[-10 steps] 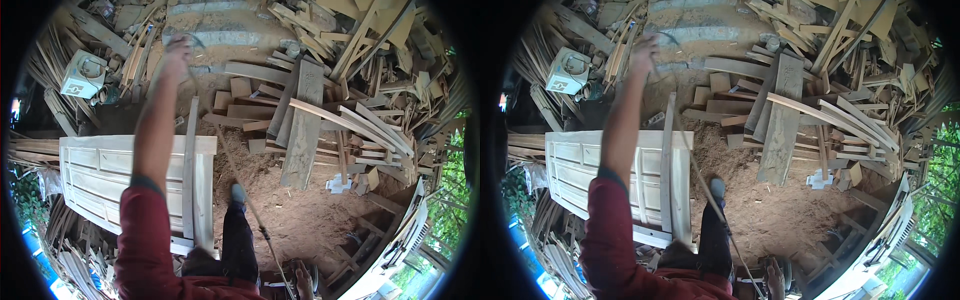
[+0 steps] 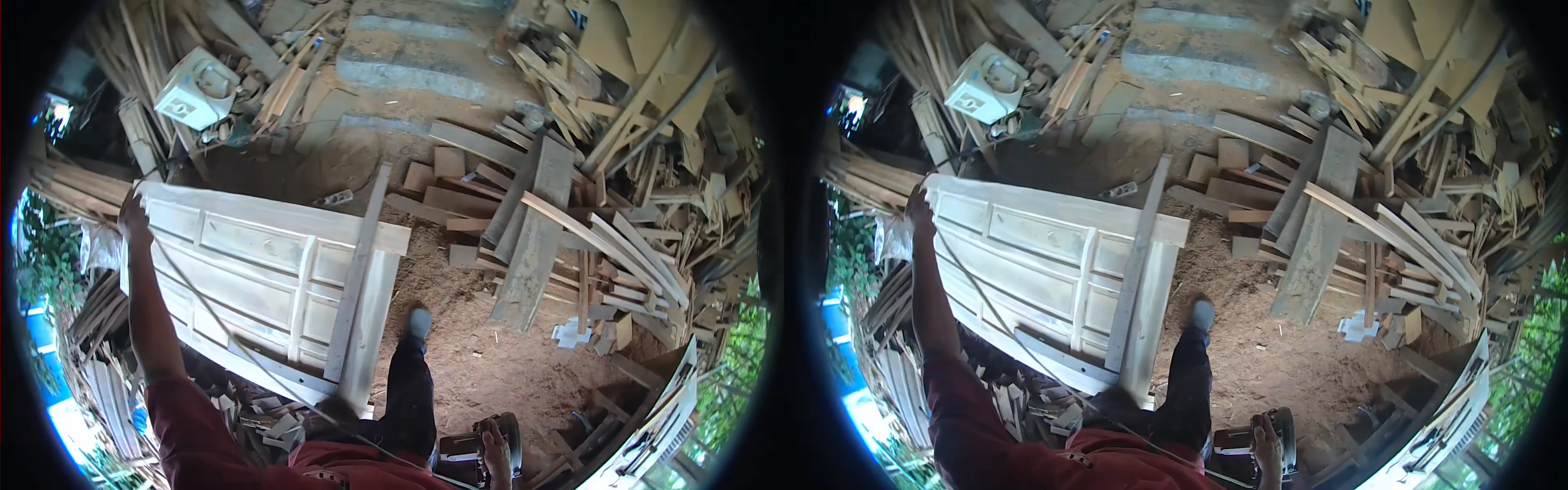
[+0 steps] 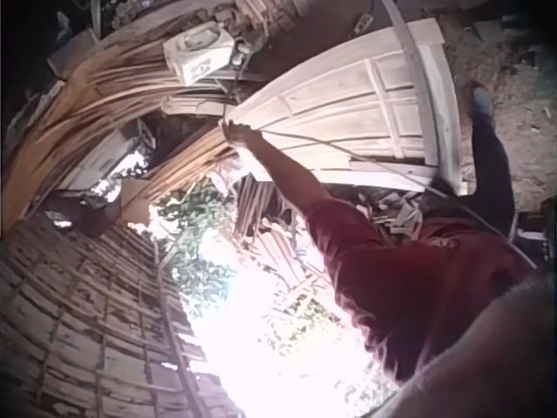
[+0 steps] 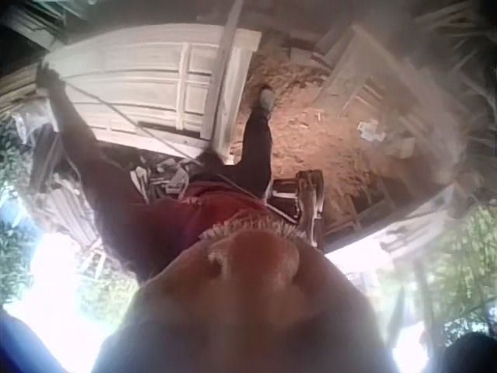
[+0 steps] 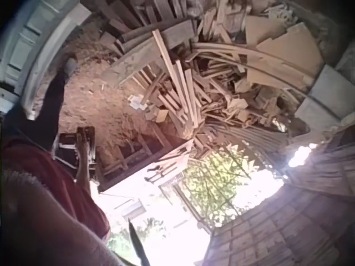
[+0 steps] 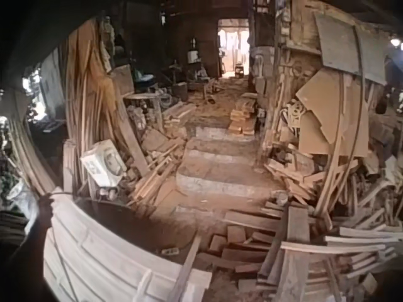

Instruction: The person saws along the edge of a wooden door using a circular saw, periodically checking the alignment with a square and marking the wood with a pencil.

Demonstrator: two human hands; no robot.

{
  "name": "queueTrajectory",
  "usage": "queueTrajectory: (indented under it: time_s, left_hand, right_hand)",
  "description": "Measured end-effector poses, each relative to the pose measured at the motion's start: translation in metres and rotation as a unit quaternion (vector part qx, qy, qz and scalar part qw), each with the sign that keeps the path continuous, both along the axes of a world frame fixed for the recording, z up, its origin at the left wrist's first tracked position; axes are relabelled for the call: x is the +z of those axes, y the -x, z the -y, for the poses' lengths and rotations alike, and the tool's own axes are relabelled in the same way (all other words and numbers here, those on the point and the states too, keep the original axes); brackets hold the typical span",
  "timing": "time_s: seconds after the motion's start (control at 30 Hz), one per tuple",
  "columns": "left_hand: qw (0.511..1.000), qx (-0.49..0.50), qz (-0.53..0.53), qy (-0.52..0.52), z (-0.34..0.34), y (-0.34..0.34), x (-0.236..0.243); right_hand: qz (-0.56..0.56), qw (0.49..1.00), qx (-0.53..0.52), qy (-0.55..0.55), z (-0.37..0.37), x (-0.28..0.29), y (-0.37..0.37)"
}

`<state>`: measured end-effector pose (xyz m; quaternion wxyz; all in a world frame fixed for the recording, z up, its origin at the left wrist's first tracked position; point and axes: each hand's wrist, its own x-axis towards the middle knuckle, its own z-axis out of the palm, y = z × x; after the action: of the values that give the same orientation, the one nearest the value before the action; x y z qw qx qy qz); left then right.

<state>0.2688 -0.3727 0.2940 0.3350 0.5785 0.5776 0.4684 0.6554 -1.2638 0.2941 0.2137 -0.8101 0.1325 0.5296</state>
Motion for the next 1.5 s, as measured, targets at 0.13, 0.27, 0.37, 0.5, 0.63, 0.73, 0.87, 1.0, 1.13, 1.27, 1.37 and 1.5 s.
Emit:
queueTrajectory:
  time_s: [0.13, 0.27, 0.37, 0.5, 0.63, 0.73, 0.87, 1.0, 1.13, 1.27, 1.37, 1.5]
  left_hand:
    - [0.97, 0.15, -0.18, -0.066, 0.091, 0.315, 0.066]
    - [0.624, 0.192, -0.696, 0.298, 0.298, 0.446, -0.101]
    - [0.655, -0.075, -0.691, 0.295, 0.381, 0.384, -0.192]
    - [0.645, -0.468, -0.571, 0.201, 0.424, 0.262, -0.267]
    - [0.646, -0.528, -0.525, 0.167, 0.469, 0.216, -0.335]
    - [0.621, -0.598, -0.495, 0.11, 0.488, 0.173, -0.36]
    - [0.621, -0.598, -0.487, -0.139, 0.476, 0.104, -0.384]
    - [0.658, -0.555, -0.481, 0.17, 0.476, 0.017, -0.375]
    - [0.717, -0.366, -0.435, 0.403, 0.528, -0.034, -0.37]
    - [0.761, -0.269, -0.457, 0.373, 0.524, -0.026, -0.407]
    - [0.763, -0.301, -0.428, 0.379, 0.517, -0.018, -0.403]
    - [0.783, -0.328, -0.352, 0.393, 0.51, -0.003, -0.356]
  right_hand:
    - [0.012, 0.994, 0.102, -0.035, -0.026, -0.007, 0.056]
    - [0.131, 0.945, 0.3, -0.02, -0.016, -0.011, 0.109]
    - [0.125, 0.948, 0.291, 0.026, -0.029, 0.014, 0.162]
    - [0.074, 0.972, 0.188, 0.12, -0.062, 0.063, 0.243]
    - [0.022, 0.97, 0.152, 0.19, -0.037, 0.088, 0.301]
    - [0.019, 0.968, 0.124, 0.219, -0.019, 0.1, 0.336]
    - [0.009, 0.973, 0.092, 0.212, 0.004, 0.097, 0.369]
    - [0.017, 0.977, 0.067, 0.201, 0.033, 0.082, 0.383]
    - [0.029, 0.982, 0.057, 0.179, 0.072, 0.049, 0.386]
    - [0.009, 0.988, 0.079, 0.135, 0.088, 0.015, 0.393]
    - [0.003, 0.986, 0.115, 0.118, 0.103, -0.003, 0.389]
    - [0.017, 0.975, 0.201, 0.096, 0.122, -0.019, 0.379]
